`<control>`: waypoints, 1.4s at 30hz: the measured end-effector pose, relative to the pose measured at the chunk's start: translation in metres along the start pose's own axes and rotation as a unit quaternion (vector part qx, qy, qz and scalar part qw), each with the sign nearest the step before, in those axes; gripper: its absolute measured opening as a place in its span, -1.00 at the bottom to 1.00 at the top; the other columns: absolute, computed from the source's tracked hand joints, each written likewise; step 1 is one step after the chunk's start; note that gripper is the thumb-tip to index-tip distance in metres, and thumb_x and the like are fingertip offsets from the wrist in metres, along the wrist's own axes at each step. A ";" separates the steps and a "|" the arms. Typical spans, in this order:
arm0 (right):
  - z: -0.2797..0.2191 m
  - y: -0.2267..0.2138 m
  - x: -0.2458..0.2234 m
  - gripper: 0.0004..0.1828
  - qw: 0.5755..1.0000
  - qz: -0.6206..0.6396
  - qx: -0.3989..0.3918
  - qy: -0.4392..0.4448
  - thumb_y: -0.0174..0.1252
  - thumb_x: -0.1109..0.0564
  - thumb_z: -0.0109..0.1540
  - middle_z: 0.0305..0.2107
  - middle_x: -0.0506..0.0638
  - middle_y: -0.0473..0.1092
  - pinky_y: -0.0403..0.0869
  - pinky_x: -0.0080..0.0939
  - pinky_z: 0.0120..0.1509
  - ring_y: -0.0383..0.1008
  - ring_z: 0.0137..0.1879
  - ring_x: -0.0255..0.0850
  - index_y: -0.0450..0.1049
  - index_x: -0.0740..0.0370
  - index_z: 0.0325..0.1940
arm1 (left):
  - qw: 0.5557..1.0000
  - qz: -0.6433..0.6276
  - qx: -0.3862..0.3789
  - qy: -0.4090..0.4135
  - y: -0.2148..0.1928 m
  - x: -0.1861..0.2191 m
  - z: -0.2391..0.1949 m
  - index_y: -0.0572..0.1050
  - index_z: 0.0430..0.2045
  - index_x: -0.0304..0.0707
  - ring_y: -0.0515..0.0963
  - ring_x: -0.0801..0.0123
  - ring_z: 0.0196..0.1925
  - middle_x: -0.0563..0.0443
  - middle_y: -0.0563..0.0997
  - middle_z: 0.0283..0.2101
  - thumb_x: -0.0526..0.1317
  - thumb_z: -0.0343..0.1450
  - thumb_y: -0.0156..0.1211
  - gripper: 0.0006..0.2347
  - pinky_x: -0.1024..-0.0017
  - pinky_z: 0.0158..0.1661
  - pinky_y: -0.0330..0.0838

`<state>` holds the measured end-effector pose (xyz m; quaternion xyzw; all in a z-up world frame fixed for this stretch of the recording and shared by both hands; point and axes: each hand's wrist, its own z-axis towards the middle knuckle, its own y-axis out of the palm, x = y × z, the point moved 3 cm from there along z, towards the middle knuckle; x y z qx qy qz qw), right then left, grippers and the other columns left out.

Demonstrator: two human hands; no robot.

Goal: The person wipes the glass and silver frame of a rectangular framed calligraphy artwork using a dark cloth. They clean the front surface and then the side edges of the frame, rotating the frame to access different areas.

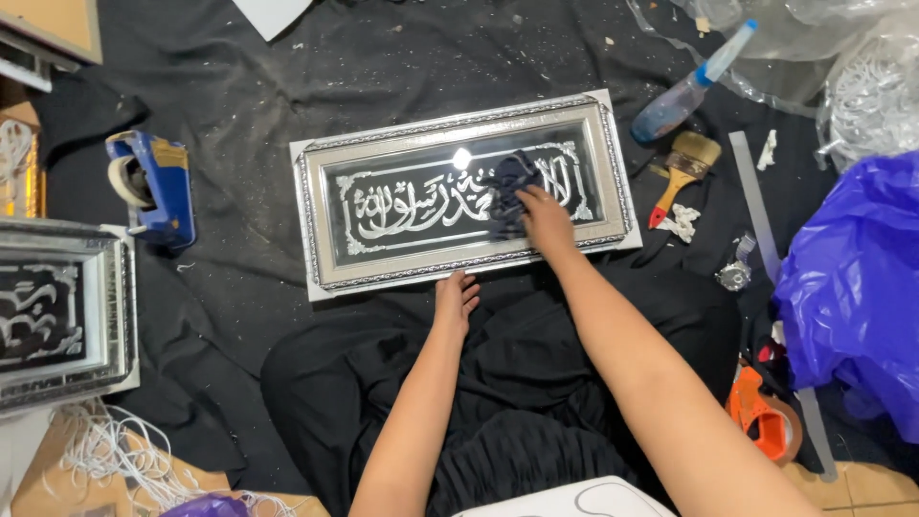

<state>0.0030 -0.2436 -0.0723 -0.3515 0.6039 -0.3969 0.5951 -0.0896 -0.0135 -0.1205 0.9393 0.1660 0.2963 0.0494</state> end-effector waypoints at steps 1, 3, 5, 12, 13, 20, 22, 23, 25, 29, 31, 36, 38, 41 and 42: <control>-0.004 -0.006 -0.006 -0.44 1.000 0.001 -0.001 -0.004 0.25 0.25 0.24 0.27 0.06 0.37 0.42 0.04 0.34 0.39 0.37 0.03 0.48 -0.04 0.33 | 1.000 -0.003 0.003 0.002 -0.001 -0.001 0.002 0.20 0.20 -0.18 0.57 0.11 0.11 -0.16 0.48 0.19 -0.06 0.49 0.08 -0.58 0.26 -0.04 0.49; -0.015 -0.023 -0.010 -0.42 0.996 -0.017 0.050 0.078 0.10 0.49 0.27 0.30 0.32 0.32 0.31 0.12 0.47 0.26 0.46 0.18 0.43 0.26 0.38 | 1.000 0.014 0.006 0.006 -0.001 -0.003 0.006 0.21 0.17 -0.16 0.60 0.14 0.06 -0.13 0.52 0.15 -0.07 0.48 0.09 -0.60 0.28 -0.09 0.51; -0.001 0.023 -0.022 -0.56 0.997 -0.064 0.040 0.035 0.14 0.35 0.26 0.18 0.36 0.40 0.32 0.15 0.44 0.34 0.39 0.21 0.49 0.33 0.25 | 1.000 0.021 0.003 0.005 0.000 -0.009 0.013 0.22 0.17 -0.15 0.60 0.14 0.07 -0.13 0.52 0.16 -0.06 0.48 0.10 -0.59 0.28 -0.08 0.51; -0.028 0.036 -0.106 -0.72 0.975 0.011 -0.042 -0.219 0.09 0.19 0.35 0.21 0.05 0.42 0.41 -0.02 0.38 0.45 0.31 0.01 0.52 0.04 0.13 | 0.999 -0.046 -0.002 0.007 -0.002 -0.004 0.000 0.22 0.20 -0.21 0.51 0.06 0.24 -0.19 0.38 0.31 -0.09 0.50 0.13 -0.58 0.19 0.06 0.46; -0.026 0.021 -0.106 -0.72 0.974 0.011 -0.041 -0.221 0.09 0.19 0.35 0.21 0.05 0.42 0.41 -0.02 0.38 0.45 0.31 0.01 0.52 0.04 0.13 | 0.999 -0.047 -0.002 0.009 -0.004 -0.005 0.003 0.22 0.20 -0.21 0.51 0.06 0.24 -0.19 0.38 0.31 -0.09 0.50 0.13 -0.58 0.19 0.06 0.46; 0.004 -0.011 0.054 -0.92 0.972 -0.215 -0.009 0.098 0.25 0.13 0.21 -0.37 0.05 0.52 0.56 0.12 -0.19 0.60 -0.18 0.06 0.66 0.04 -0.32 | 0.995 -0.092 0.026 0.035 -0.004 -0.001 0.016 0.22 0.21 -0.25 0.48 0.08 0.28 -0.15 0.42 0.17 -0.09 0.49 0.18 -0.56 0.20 0.18 0.33; 0.003 -0.020 0.103 -0.84 0.957 -0.174 -0.006 0.232 0.30 0.10 0.23 -0.28 0.29 0.49 0.56 0.25 -0.16 0.59 -0.13 0.26 0.68 0.21 -0.20 | 0.994 -0.097 0.026 0.037 0.000 0.001 0.014 0.22 0.21 -0.28 0.48 0.05 0.27 -0.17 0.44 0.13 -0.05 0.48 0.22 -0.51 0.19 0.18 0.30; -0.004 -0.031 0.109 -0.91 0.960 -0.106 0.034 0.256 0.25 0.18 0.22 -0.21 0.15 0.44 0.55 0.21 -0.12 0.49 -0.05 0.19 0.62 0.12 -0.21 | 0.994 -0.101 0.035 0.039 0.001 0.000 0.012 0.22 0.21 -0.28 0.49 0.05 0.26 -0.17 0.44 0.11 -0.02 0.47 0.24 -0.49 0.17 0.19 0.29; -0.017 -0.060 0.071 -0.85 0.957 -0.038 0.071 0.278 0.20 0.26 0.22 -0.15 0.02 0.38 0.53 0.16 -0.08 0.40 0.02 0.13 0.56 0.02 -0.22 | 0.993 -0.105 0.045 0.039 0.000 0.000 0.006 0.22 0.22 -0.29 0.49 0.04 0.25 -0.17 0.45 0.09 0.01 0.46 0.26 -0.46 0.16 0.19 0.29; -0.015 -0.048 -0.025 -0.48 0.995 -0.012 0.020 0.102 -0.04 0.43 0.21 -0.01 0.33 0.47 0.47 0.27 0.20 0.51 0.13 0.30 0.47 0.27 0.25 | 0.991 -0.092 0.089 0.044 -0.003 0.002 0.004 0.24 0.17 -0.28 0.53 0.10 0.16 -0.18 0.47 0.04 0.07 0.43 0.25 -0.45 0.18 0.13 0.29; -0.013 -0.009 -0.046 -0.52 0.998 -0.061 0.006 -0.018 -0.03 0.45 0.18 -0.09 0.33 0.50 0.49 0.16 0.20 0.55 0.10 0.25 0.53 0.31 0.14 | 0.989 -0.093 0.109 0.044 -0.007 -0.002 0.008 0.25 0.15 -0.26 0.54 0.16 0.09 -0.14 0.47 0.00 0.09 0.42 0.25 -0.46 0.21 0.07 0.30; -0.025 -0.006 -0.104 -0.38 0.981 -0.018 -0.132 -0.142 0.18 0.38 0.10 0.05 0.17 0.45 0.47 0.11 0.26 0.46 0.18 0.19 0.51 0.00 0.23 | 0.992 0.030 0.113 0.051 -0.005 -0.004 0.009 0.25 0.17 -0.36 0.61 0.10 0.07 -0.24 0.53 0.08 -0.08 0.46 0.15 -0.54 0.17 -0.03 0.40; -0.008 -0.011 -0.066 -0.40 0.989 -0.010 -0.100 -0.111 0.17 0.39 0.11 0.00 0.11 0.50 0.45 0.10 0.28 0.48 0.18 0.15 0.54 -0.05 0.19 | 0.994 0.076 0.073 0.023 0.000 -0.001 0.002 0.31 0.17 -0.35 0.65 0.14 0.02 -0.18 0.58 0.03 -0.08 0.46 0.11 -0.56 0.21 -0.07 0.44; 0.006 -0.010 0.024 -0.42 0.999 -0.025 -0.030 0.025 0.17 0.32 0.14 -0.05 0.01 0.53 0.42 0.14 0.26 0.50 0.14 0.10 0.55 -0.18 0.19 | 0.989 0.145 -0.012 -0.019 0.014 0.004 -0.019 0.38 0.18 -0.28 0.70 0.18 -0.01 -0.11 0.65 0.00 -0.03 0.47 0.08 -0.56 0.24 -0.10 0.50; 0.009 -0.010 0.061 -0.42 0.990 -0.046 0.010 0.130 0.18 0.25 0.16 -0.06 -0.02 0.50 0.41 0.19 0.22 0.50 0.10 0.10 0.52 -0.28 0.22 | 0.983 0.170 -0.057 -0.032 0.019 0.006 -0.028 0.38 0.20 -0.23 0.70 0.18 0.01 -0.09 0.66 0.02 0.01 0.47 0.09 -0.55 0.23 -0.08 0.52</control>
